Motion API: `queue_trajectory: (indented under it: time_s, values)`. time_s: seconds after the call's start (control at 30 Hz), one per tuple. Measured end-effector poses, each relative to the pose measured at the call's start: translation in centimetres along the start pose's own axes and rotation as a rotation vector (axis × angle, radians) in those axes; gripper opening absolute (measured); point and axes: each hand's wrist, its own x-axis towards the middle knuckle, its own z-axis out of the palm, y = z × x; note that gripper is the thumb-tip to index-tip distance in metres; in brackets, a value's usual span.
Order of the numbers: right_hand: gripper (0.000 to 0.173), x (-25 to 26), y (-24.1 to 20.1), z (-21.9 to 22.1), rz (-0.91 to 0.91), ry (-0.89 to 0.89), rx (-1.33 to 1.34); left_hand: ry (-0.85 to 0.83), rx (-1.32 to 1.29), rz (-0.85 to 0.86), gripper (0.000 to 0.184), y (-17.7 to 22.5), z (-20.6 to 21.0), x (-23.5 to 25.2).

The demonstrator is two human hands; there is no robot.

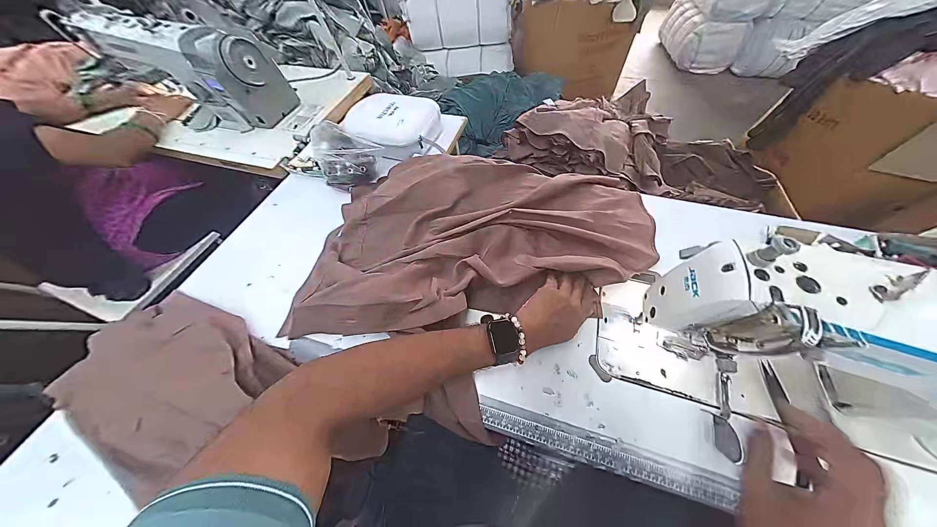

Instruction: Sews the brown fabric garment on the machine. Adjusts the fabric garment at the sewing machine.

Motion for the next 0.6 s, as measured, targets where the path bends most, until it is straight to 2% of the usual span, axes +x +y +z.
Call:
queue_trajectory:
  time_s: [0.1,0.2,0.3,0.43,0.6]
  values:
    - [0.028,-3.6,-9.9,3.8,-0.057,-0.233,0.445,-0.001,0.065,-0.002,0.042,1.0,-0.3,-0.4]
    - [0.033,-5.8,-14.5,7.7,-0.048,-0.288,0.574,0.019,0.122,0.001,0.042,1.4,0.0,-0.6]
    - [0.042,-6.1,-16.2,9.7,0.043,-0.274,0.502,0.04,0.132,0.001,0.042,1.5,0.0,-0.8]
    - [0.05,-5.8,-17.2,10.9,0.114,-0.255,0.429,-0.098,0.157,-0.019,0.044,2.3,-3.2,-1.6]
    - [0.057,-5.9,-17.8,11.2,0.124,-0.256,0.322,-0.079,0.168,-0.033,0.042,2.2,-2.5,-1.5]
